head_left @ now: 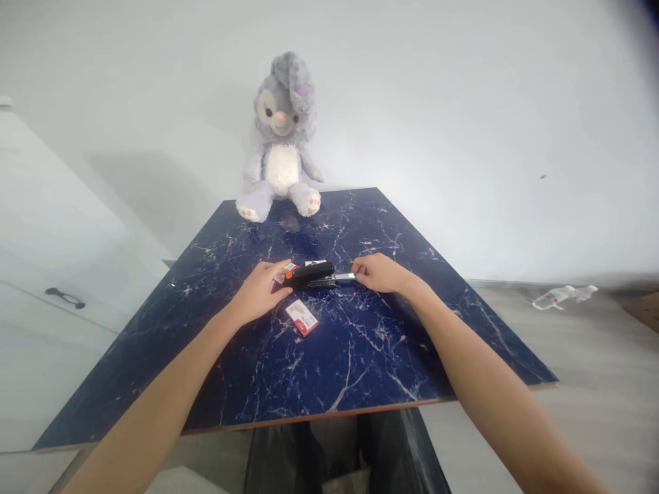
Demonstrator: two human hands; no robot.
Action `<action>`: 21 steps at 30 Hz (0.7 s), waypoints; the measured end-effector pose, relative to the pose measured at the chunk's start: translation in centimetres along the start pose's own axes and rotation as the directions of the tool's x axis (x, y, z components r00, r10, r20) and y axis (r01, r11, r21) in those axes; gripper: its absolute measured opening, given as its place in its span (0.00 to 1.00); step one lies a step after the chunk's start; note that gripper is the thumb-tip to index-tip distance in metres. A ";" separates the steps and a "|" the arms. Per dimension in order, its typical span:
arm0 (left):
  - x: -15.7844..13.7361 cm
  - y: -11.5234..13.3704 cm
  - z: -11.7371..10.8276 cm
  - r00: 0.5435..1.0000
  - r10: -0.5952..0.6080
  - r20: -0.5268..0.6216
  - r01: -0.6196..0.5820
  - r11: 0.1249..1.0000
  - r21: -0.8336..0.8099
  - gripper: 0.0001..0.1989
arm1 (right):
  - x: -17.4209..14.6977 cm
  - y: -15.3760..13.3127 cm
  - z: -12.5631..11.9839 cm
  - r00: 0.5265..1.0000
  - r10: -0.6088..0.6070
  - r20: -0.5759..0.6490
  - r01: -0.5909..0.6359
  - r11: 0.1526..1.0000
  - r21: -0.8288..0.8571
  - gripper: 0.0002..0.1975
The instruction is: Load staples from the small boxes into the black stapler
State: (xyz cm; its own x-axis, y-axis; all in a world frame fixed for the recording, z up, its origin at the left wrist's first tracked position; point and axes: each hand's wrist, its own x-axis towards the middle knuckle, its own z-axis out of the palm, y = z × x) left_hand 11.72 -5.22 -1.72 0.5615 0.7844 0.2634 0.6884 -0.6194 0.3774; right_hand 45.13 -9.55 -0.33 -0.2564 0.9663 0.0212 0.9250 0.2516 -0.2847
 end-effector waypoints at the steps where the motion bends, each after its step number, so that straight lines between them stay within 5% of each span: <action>1: 0.0 0.0 0.0 1.000 -0.001 0.000 0.001 1.000 0.000 0.32 | 0.0 0.0 0.0 1.000 0.011 -0.002 -0.011 1.000 -0.001 0.10; 10: 0.0 0.2 -0.2 1.000 0.011 0.007 -0.011 1.000 -0.008 0.30 | -0.5 -0.4 -2.1 0.991 0.135 -0.013 -0.133 0.987 0.089 0.11; 21: -0.3 1.0 -0.7 1.000 -0.011 0.028 0.013 0.997 -0.071 0.35 | -1.1 -3.3 -1.8 0.957 0.229 -0.180 -0.208 0.970 0.129 0.15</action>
State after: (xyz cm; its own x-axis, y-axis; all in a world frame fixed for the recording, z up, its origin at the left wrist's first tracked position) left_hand 11.90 -6.08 -0.79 0.5667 0.7899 0.2343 0.6610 -0.6057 0.4430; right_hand 42.90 -11.30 2.33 0.0166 0.9917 0.1273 0.9140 0.0366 -0.4040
